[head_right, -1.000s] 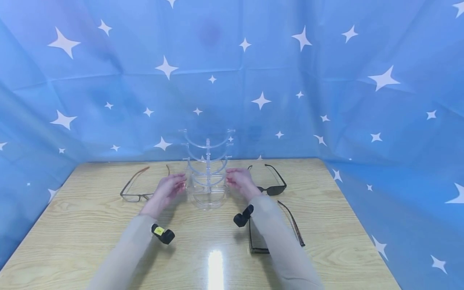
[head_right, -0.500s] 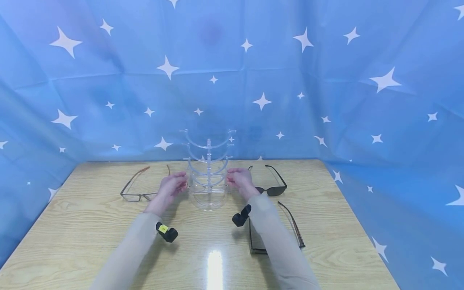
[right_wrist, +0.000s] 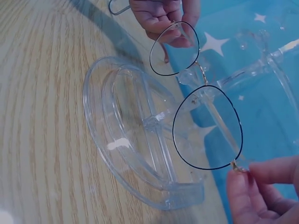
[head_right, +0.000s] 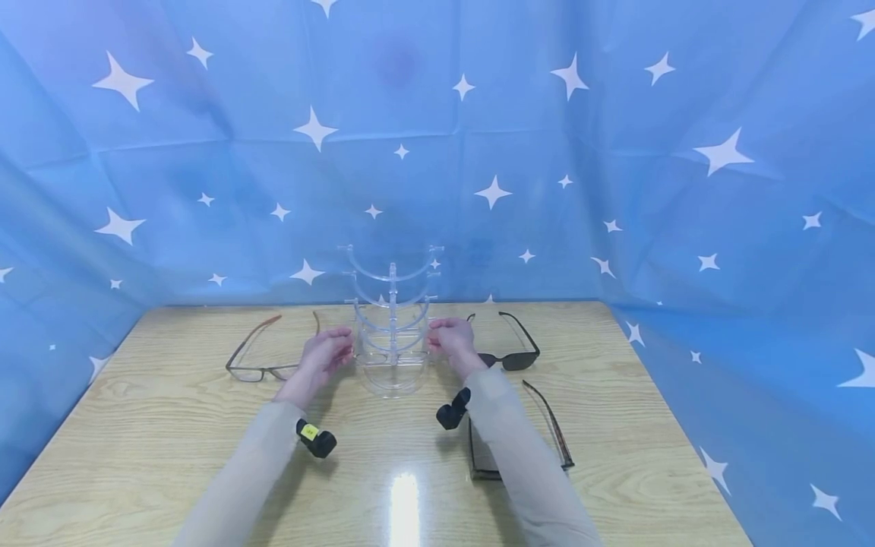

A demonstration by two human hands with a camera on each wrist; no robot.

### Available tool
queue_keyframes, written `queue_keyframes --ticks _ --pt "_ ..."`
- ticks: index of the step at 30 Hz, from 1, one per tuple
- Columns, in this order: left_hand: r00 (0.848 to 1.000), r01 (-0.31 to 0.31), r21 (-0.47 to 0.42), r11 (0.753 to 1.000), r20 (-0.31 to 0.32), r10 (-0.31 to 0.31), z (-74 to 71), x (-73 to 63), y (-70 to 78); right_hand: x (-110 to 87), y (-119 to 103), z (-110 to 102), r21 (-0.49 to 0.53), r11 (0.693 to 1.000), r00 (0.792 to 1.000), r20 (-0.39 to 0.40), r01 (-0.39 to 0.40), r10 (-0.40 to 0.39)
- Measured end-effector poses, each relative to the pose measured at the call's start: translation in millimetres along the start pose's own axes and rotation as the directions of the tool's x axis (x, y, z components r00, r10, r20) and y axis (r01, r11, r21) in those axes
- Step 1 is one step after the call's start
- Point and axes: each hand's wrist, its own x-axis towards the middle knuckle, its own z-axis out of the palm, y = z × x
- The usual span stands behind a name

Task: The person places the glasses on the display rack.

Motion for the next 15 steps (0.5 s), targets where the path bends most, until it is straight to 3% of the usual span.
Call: queue_keyframes --ticks 3,7,15 --pt "0.999 0.039 0.034 0.999 -0.031 -0.038 2.0 -3.2 2.6 -0.8 1.0 -0.2 -0.031 1.0 1.0 -0.009 0.001 -0.002" --pt "0.997 0.07 0.039 0.997 -0.028 -0.069 3.1 -5.3 5.8 -2.1 2.3 -0.2 -0.066 0.998 1.0 -0.018 0.014 -0.015" --pt "0.998 0.067 0.035 0.997 -0.022 -0.066 2.5 -5.3 6.8 -5.7 0.7 1.8 -0.107 0.993 0.997 -0.045 0.05 -0.055"
